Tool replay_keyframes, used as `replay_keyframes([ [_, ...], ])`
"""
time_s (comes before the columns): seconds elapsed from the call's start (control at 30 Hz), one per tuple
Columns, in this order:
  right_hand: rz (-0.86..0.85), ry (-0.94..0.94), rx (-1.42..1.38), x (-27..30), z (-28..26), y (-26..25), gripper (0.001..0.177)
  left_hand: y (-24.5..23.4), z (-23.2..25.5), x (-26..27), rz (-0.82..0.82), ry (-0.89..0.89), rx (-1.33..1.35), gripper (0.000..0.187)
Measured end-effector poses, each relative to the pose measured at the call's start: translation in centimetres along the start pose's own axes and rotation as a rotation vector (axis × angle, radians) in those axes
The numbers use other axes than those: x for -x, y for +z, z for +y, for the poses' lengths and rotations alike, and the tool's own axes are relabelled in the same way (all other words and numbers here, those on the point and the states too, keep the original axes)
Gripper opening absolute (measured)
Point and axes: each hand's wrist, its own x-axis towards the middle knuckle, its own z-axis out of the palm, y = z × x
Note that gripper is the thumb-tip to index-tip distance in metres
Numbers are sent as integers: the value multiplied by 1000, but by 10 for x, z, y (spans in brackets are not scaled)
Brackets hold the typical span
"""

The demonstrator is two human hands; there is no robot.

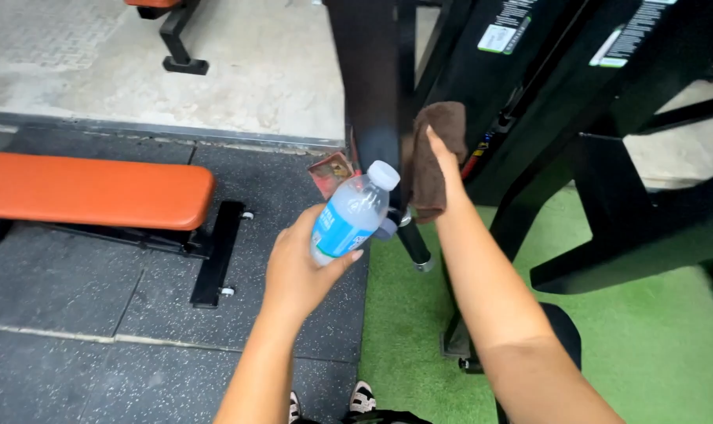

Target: Wiping down a gym machine with a cloth and water bottle.

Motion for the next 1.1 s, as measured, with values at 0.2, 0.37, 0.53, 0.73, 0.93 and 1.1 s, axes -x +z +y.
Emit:
replay_keyframes([
  [0.2,13,-386,480,-10,7,-14,34,0,-14,6,20,-3,-12,70],
  [0.37,-226,-333,125,75,-4,-15,38,-4,-18,12,24,-32,62,67],
  [0.53,-430,-394,-119,134,-3,-23,43,-10,-22,14,-19,-73,95,62],
  [0.73,-363,-630,496,148,5,37,42,-14,-31,10,94,-67,92,66],
  [0.93,42,-1009,1253,170,75,35,34,-33,-37,8,114,-54,78,65],
  [1.1,126,-984,1199,198,140,16,32,-43,-48,12,59,-21,93,66],
])
